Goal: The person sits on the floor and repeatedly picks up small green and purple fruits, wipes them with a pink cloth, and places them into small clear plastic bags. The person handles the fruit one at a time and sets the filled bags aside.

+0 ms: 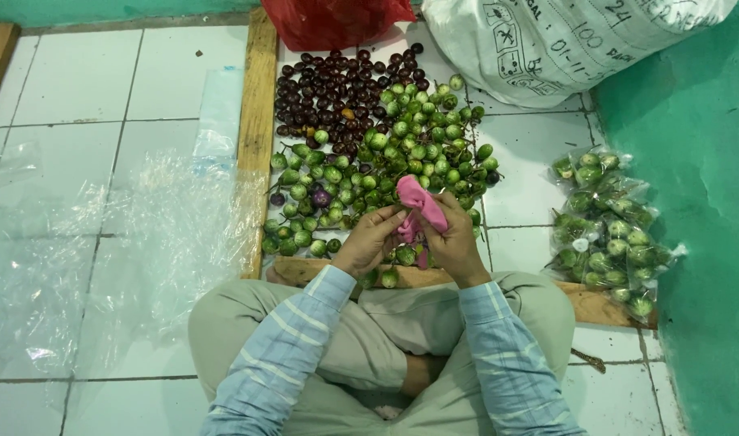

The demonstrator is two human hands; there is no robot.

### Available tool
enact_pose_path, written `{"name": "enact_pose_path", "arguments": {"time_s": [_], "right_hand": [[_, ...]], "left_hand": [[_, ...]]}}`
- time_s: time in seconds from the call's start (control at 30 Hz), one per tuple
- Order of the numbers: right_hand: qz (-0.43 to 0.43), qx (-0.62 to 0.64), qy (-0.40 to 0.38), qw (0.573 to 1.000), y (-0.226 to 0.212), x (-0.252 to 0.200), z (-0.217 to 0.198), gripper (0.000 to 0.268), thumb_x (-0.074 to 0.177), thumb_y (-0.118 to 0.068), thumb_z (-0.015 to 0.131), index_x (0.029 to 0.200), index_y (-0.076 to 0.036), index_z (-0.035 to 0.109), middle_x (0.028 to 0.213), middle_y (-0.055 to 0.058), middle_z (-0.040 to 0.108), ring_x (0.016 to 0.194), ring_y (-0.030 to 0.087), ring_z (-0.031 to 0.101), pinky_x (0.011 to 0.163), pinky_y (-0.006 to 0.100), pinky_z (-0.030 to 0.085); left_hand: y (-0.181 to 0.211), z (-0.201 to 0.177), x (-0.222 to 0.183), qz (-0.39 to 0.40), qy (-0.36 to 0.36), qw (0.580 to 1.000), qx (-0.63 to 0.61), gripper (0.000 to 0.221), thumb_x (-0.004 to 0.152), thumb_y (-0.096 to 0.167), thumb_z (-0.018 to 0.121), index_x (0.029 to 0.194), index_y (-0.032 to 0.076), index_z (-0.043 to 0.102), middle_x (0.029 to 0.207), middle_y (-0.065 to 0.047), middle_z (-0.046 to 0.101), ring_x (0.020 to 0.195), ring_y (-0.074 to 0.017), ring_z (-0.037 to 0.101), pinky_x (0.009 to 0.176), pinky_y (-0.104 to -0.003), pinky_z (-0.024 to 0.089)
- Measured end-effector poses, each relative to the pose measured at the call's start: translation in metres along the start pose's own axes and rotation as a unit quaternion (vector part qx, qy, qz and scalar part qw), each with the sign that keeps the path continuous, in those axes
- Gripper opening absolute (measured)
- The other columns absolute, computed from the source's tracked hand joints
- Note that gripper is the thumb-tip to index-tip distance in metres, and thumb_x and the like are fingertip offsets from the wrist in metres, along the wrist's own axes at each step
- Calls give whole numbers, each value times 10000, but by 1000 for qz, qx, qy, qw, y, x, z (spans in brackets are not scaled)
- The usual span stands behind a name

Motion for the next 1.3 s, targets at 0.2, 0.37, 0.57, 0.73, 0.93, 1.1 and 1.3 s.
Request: {"name": "enact_pose_path", "arguments": {"time_s": [0.2, 0.37, 0.57, 0.73, 0.93, 1.1, 1.3], "right_hand": [[164, 219, 102, 956, 0, 1, -20, 267, 1118, -251, 489, 1022, -84, 674, 699, 23, 601, 515, 105, 582, 521, 247, 540], [225, 249, 66, 940, -40, 7, -4, 114, 948, -222, 707, 936, -114, 672, 688, 33, 654, 561, 118, 622, 544, 264, 504], [255, 119, 25, 959, -15, 7, 4, 145, 897, -203, 809, 803, -114, 744, 581, 62, 679, 501, 162, 648, 520, 293, 511], [198, 160, 141, 957, 2, -1, -33, 32, 962, -139, 746, 992, -127, 746, 758, 7, 683, 667, 98, 595, 675, 307, 509], [196, 200, 149, 948, -19, -1, -26, 94, 1008, -188, 685, 1102, -182, 689, 839, -9, 688, 715, 106, 607, 719, 309, 514], [68, 94, -2, 993, -40, 0, 15, 238, 982, -160, 705, 1176, -23, 683, 1046, 174, 743, 1037, 258, 686, 937, 492, 527], [24, 37, 40, 998, -32, 1, 4, 204, 1018, -224, 672, 1088, -40, 724, 859, 170, 649, 826, 308, 689, 772, 454, 546]], "left_hand": [[42, 27, -14, 130, -18, 973, 190, 334, 988, 114, 705, 1294, -13, 661, 1041, -122, 717, 878, -138, 695, 787, -321, 627], [30, 11, -14, 184, 21, 949, 256, 395, 867, 57, 807, 1235, 3, 672, 992, -106, 684, 857, -127, 669, 731, -285, 624], [33, 15, -16, 191, 39, 901, 388, 350, 753, 93, 805, 1069, -2, 688, 773, -107, 594, 740, -168, 645, 622, -293, 570], [33, 16, -15, 173, 24, 905, 389, 321, 775, 138, 845, 1040, 12, 713, 728, -68, 592, 691, -131, 613, 581, -275, 549], [27, 11, 0, 142, 0, 970, 195, 257, 962, 61, 651, 1208, -11, 672, 970, -155, 702, 875, -182, 676, 747, -330, 601], [6, -17, 17, 124, 3, 989, 83, 213, 957, 41, 679, 1165, -1, 701, 1054, -97, 720, 935, -149, 695, 765, -284, 610], [-12, -26, 21, 66, 6, 997, 38, 230, 953, 126, 759, 1139, -3, 715, 997, -126, 734, 859, -188, 748, 733, -305, 647]]}}
Point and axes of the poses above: each hand's wrist, its own x-axis towards the middle knuckle, its own z-axis out of the palm, y = z × x, the point moved 9 cm from there along x, towards the middle knuckle
